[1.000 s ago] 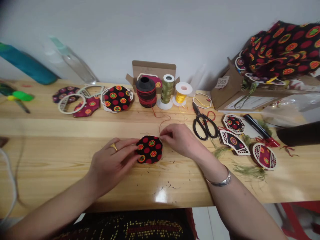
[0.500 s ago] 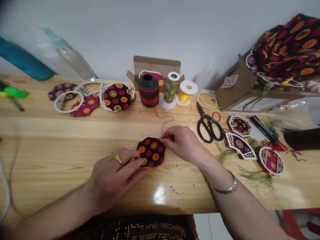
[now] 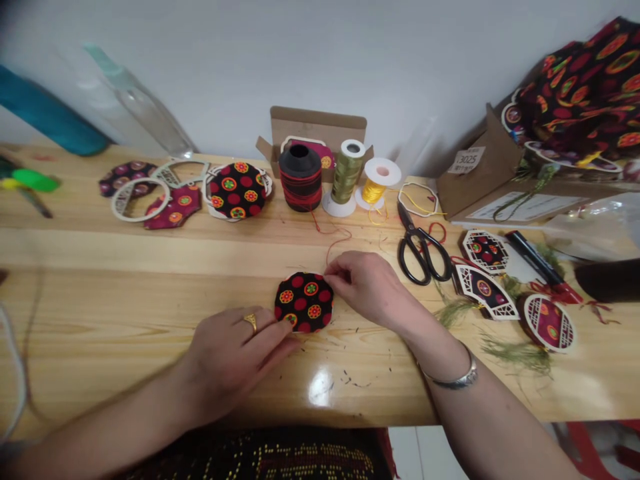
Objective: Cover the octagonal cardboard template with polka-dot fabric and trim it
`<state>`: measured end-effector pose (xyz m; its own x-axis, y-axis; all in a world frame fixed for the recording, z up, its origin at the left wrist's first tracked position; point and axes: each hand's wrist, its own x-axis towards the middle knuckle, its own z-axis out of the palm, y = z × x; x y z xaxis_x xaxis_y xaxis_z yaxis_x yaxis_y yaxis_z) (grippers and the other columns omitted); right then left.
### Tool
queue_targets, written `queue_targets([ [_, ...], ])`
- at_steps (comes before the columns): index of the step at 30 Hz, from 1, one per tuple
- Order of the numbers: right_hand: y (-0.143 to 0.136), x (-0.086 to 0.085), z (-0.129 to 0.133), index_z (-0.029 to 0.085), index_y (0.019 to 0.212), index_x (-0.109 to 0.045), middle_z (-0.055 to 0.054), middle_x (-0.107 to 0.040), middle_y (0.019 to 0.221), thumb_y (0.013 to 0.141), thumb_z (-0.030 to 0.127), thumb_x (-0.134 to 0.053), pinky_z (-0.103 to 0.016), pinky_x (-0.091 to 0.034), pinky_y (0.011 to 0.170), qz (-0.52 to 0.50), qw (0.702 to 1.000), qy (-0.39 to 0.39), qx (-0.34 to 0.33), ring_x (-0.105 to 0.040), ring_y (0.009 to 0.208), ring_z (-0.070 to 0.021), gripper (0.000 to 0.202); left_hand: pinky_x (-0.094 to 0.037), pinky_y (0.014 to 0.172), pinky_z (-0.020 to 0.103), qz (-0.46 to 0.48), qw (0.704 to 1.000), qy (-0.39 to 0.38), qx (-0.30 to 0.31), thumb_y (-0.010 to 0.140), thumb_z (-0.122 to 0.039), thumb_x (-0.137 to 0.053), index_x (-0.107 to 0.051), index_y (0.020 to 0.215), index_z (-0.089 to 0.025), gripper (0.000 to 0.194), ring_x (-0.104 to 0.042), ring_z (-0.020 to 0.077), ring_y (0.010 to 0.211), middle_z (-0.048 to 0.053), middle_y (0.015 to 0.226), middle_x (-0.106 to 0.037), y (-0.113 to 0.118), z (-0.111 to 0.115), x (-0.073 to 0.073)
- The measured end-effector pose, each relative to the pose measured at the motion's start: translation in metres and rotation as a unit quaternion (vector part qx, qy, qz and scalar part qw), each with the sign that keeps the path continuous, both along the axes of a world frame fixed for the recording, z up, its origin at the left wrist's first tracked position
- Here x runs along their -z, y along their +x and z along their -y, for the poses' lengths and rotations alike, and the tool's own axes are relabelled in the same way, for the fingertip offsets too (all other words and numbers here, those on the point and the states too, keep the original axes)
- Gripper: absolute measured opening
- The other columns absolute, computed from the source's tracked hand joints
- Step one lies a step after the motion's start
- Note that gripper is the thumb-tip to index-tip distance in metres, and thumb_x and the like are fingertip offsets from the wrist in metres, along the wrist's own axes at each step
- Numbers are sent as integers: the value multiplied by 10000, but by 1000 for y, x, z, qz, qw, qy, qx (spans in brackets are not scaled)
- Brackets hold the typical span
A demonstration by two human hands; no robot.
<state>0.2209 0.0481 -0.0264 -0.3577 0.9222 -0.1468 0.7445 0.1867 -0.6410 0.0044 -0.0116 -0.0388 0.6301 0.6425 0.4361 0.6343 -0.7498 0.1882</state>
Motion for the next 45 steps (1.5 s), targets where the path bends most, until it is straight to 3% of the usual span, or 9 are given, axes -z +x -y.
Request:
queue_targets([
  [6,1,2,0,164,771,-697,-23,-669,689,827,218,-563,-242,-367,530,-10,1000,20,4,-504,562,-109,156,-423,457,320,-14,1000,-1,-3,870,-242,-554,-604,691,-206,189,-564,182,520,-5,573,-591,-1,1,0],
  [13,0,1,1,172,797,-708,0,-626,615,823,267,-587,-236,-330,489,-9,1000,-4,8,-468,523,-99,156,-412,452,333,-9,996,-17,-83,838,-230,-535,-632,793,-187,115,-569,196,509,13,617,-628,-3,2,-4],
  [18,1,2,0,181,802,-712,1,-633,632,813,244,-600,-237,-333,502,1,1000,5,5,-474,533,-100,129,-397,440,330,-25,997,-15,-68,849,-318,-575,-623,773,-201,147,-581,203,521,7,626,-628,-1,1,-2],
  [25,1,4,0,187,802,-717,-25,-692,741,825,235,-575,-247,-374,547,5,1000,7,-3,-532,598,-120,151,-411,447,333,-32,998,-21,-54,859,-307,-573,-599,735,-208,161,-585,208,524,6,615,-625,-1,2,0],
  [32,2,5,-1,183,804,-710,-32,-697,752,832,237,-558,-249,-381,547,8,1000,18,-12,-541,602,-123,164,-397,445,315,-45,996,-21,-79,836,-340,-598,-590,760,-196,163,-588,197,530,13,629,-627,-1,2,0],
  [34,1,5,-1,184,803,-709,-31,-694,744,834,238,-554,-249,-379,543,7,1000,20,-13,-536,593,-120,167,-398,437,316,-42,993,-16,-111,816,-392,-618,-589,837,-175,220,-598,202,533,30,672,-652,0,3,0],
  [38,1,5,0,183,789,-704,-27,-685,719,833,234,-557,-249,-375,536,4,1000,20,-11,-528,580,-117,162,-438,460,334,-28,979,-38,-198,749,-538,-651,-535,1044,-124,522,-648,234,598,112,896,-711,1,5,3],
  [41,1,5,0,182,783,-702,-23,-676,697,834,237,-560,-249,-365,526,3,1000,25,-10,-520,572,-117,161,-493,533,346,4,974,-77,-212,704,-539,-694,-458,1176,-116,676,-690,256,720,149,1067,-700,1,6,6],
  [45,1,5,0,178,784,-701,-24,-673,696,837,244,-558,-252,-364,525,4,1000,28,-8,-521,571,-119,166,-490,529,327,22,974,-83,-207,678,-520,-731,-438,1196,-137,708,-691,228,664,104,977,-727,0,7,6],
])
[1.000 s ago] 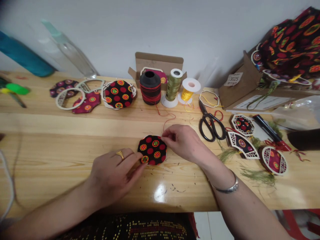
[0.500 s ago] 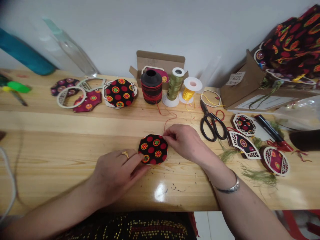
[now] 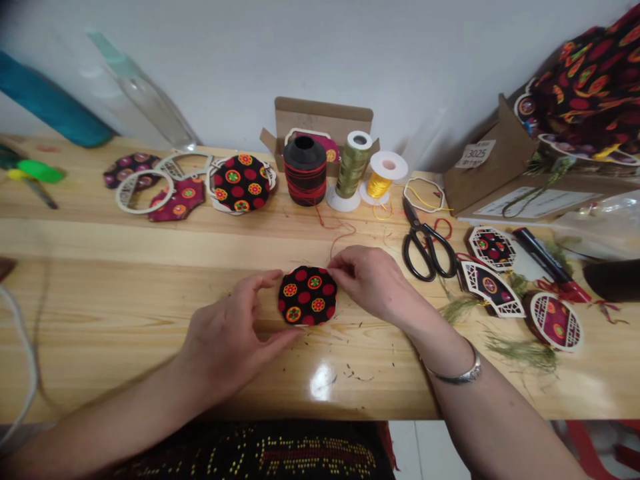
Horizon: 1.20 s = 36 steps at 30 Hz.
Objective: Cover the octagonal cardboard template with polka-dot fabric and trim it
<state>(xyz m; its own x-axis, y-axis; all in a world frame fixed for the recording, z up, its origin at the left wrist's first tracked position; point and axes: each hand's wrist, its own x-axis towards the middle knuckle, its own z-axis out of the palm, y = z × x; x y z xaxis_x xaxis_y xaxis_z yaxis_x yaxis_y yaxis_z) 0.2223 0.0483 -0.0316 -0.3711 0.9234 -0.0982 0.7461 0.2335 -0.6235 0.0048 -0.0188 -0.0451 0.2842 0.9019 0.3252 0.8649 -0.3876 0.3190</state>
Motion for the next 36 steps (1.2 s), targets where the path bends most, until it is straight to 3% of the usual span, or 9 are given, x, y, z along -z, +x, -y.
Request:
queue_targets([
  [5,0,0,0,175,794,-698,-28,-680,721,840,250,-556,-258,-381,546,-5,1000,-6,4,-537,588,-122,167,-428,473,280,1,1000,-1,-9,695,-523,-723,-477,1149,-152,635,-650,177,568,51,818,-718,0,0,-2],
  [15,1,2,0,168,787,-701,-20,-673,694,832,256,-562,-257,-363,536,-12,1000,6,8,-518,564,-114,170,-415,471,263,-10,1000,-22,-7,704,-454,-737,-501,1134,-144,580,-630,159,544,21,768,-695,0,-1,-4],
  [21,0,2,0,166,778,-701,-18,-662,666,829,253,-559,-258,-344,524,1,1000,5,10,-512,559,-117,175,-436,485,294,-34,999,-8,7,708,-430,-734,-525,1069,-148,503,-660,199,600,35,816,-707,-1,-2,-4],
  [25,-1,0,0,160,761,-700,-18,-656,661,818,246,-574,-257,-337,522,4,1000,10,14,-498,550,-112,163,-475,512,307,-47,998,-7,48,721,-421,-729,-557,986,-167,406,-685,231,704,52,921,-706,-2,-4,-8],
  [36,-1,1,-1,158,763,-703,-14,-656,668,809,225,-583,-257,-346,532,-3,1000,14,14,-508,564,-114,145,-536,597,329,-36,998,-22,57,717,-442,-735,-561,1044,-170,459,-689,236,855,100,1194,-650,-3,-4,-6],
])
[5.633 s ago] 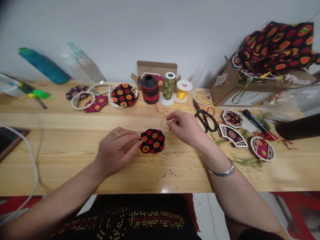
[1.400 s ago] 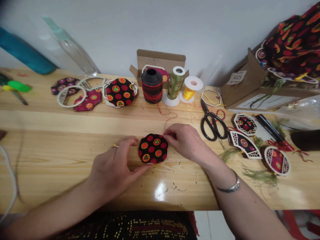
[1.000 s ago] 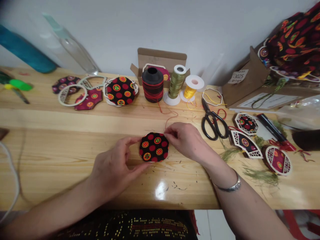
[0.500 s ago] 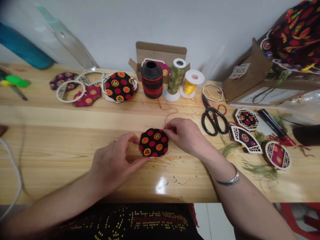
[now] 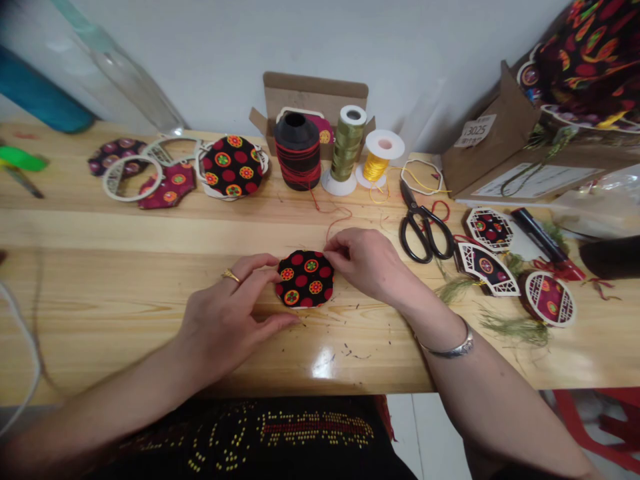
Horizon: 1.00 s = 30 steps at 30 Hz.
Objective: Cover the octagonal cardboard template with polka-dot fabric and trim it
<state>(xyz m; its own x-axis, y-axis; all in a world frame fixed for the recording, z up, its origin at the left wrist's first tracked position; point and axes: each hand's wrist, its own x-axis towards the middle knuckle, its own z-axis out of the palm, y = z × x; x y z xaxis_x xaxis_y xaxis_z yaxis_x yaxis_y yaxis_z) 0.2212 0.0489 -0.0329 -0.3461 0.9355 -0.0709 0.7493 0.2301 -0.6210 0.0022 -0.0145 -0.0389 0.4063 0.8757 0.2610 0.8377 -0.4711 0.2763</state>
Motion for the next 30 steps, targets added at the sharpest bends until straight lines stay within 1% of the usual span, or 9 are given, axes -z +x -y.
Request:
queue_targets([
  [4,-1,-1,1,162,759,-705,-13,-654,663,806,233,-581,-259,-346,527,3,1000,-7,5,-498,551,-114,151,-548,631,339,3,1000,4,8,731,-438,-725,-550,1038,-160,450,-688,244,877,101,1167,-667,0,1,-1],
  [9,-2,-3,1,167,761,-709,-9,-650,654,807,232,-574,-262,-347,532,8,1000,-5,8,-498,544,-114,158,-553,651,352,5,1000,-6,16,711,-393,-753,-538,1036,-157,455,-694,248,833,88,1110,-691,0,0,-2],
  [14,-1,-2,0,164,773,-709,-16,-658,670,808,232,-574,-259,-356,535,10,1000,-5,7,-504,548,-114,155,-554,664,351,12,1000,-3,21,720,-381,-750,-541,1039,-152,445,-694,252,850,85,1066,-699,0,0,-2],
  [21,-2,-1,1,163,752,-700,-10,-649,654,811,232,-579,-249,-345,521,5,1000,4,12,-481,536,-106,151,-534,609,337,13,999,0,31,739,-387,-731,-540,1058,-142,445,-697,242,802,84,1032,-711,-2,1,0],
  [26,-4,-4,2,161,746,-692,-16,-646,649,820,235,-572,-249,-332,509,16,1000,-1,8,-484,544,-112,160,-491,552,317,10,1000,11,25,764,-423,-703,-549,1055,-139,435,-696,225,713,71,937,-734,-1,2,-1],
  [30,-4,-3,2,165,752,-697,-12,-641,642,823,234,-570,-248,-326,506,14,1000,4,9,-463,528,-106,161,-463,537,300,18,999,8,27,794,-445,-670,-565,1011,-172,364,-685,200,667,32,854,-738,-1,2,-1],
])
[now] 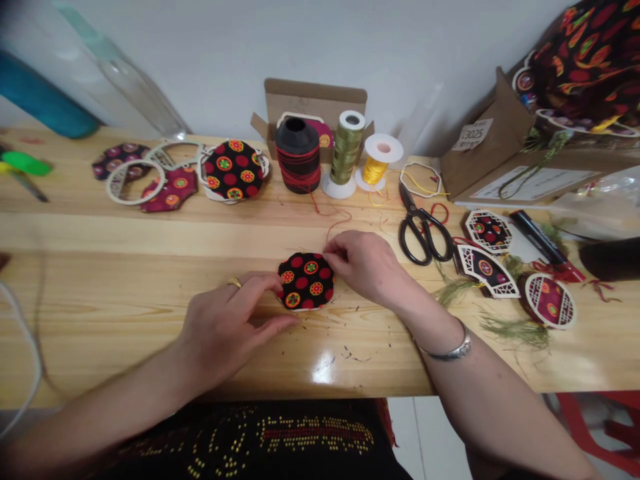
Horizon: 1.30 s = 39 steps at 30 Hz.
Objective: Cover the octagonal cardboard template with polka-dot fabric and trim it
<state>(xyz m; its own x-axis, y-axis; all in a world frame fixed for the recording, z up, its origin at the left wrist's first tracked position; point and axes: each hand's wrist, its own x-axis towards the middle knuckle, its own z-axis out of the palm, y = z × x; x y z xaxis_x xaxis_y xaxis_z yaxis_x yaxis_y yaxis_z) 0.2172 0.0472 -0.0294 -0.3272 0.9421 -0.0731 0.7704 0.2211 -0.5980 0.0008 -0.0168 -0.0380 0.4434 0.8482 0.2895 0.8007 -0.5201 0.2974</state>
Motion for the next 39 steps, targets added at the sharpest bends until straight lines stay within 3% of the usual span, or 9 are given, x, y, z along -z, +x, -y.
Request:
queue_targets([
  [4,1,3,-1,165,763,-703,-6,-637,639,823,232,-578,-252,-335,511,-8,1000,4,-1,-466,526,-105,154,-457,546,301,15,1000,4,-17,808,-411,-657,-562,997,-191,305,-676,191,664,30,897,-737,-1,0,-1],
  [8,2,3,1,150,846,-700,-31,-640,715,839,239,-598,-276,-412,585,-35,997,64,-18,-536,622,-139,136,-476,582,315,17,996,-45,-78,736,-429,-721,-496,1167,-188,543,-680,214,720,63,996,-722,-1,-2,-2],
  [12,-1,-4,6,159,1078,-675,-104,-637,985,856,266,-630,-362,-470,804,-64,977,146,-144,-550,922,-220,250,-510,667,334,52,988,-114,-88,671,-393,-780,-436,1230,-213,681,-678,233,846,78,1126,-692,-3,-5,-3],
  [15,-5,-9,10,187,1163,-646,-105,-640,1103,882,265,-602,-398,-470,847,-51,958,132,-248,-502,972,-236,295,-525,731,364,82,982,-155,-67,691,-344,-768,-356,1308,-226,751,-661,243,928,95,1219,-655,-7,-7,-3],
  [18,-7,-9,11,176,1188,-627,-105,-642,1176,905,265,-564,-409,-474,852,-49,947,120,-294,-491,991,-242,303,-530,757,379,101,974,-195,-57,738,-263,-715,-287,1364,-227,759,-642,243,984,100,1260,-633,-10,-8,-3],
  [24,-7,-4,11,167,1192,-622,-102,-639,1218,910,220,-549,-414,-458,884,-42,940,114,-319,-525,1058,-234,296,-534,761,377,129,966,-220,-48,773,-128,-578,-270,1389,-225,695,-623,233,1023,104,1290,-613,-12,-9,-4],
  [34,-10,-7,12,139,1148,-642,-114,-633,1209,913,215,-541,-387,-469,881,-27,942,104,-318,-527,1041,-227,267,-536,772,380,106,972,-206,-50,774,-151,-593,-257,1403,-208,716,-633,221,970,105,1279,-616,-10,-9,-2],
  [39,-9,-7,13,185,1149,-647,-93,-625,1218,898,190,-559,-386,-474,887,-37,945,88,-312,-544,1048,-216,266,-534,763,372,102,972,-202,-57,774,-161,-601,-263,1402,-223,716,-642,214,939,93,1275,-619,-8,-9,-2],
])
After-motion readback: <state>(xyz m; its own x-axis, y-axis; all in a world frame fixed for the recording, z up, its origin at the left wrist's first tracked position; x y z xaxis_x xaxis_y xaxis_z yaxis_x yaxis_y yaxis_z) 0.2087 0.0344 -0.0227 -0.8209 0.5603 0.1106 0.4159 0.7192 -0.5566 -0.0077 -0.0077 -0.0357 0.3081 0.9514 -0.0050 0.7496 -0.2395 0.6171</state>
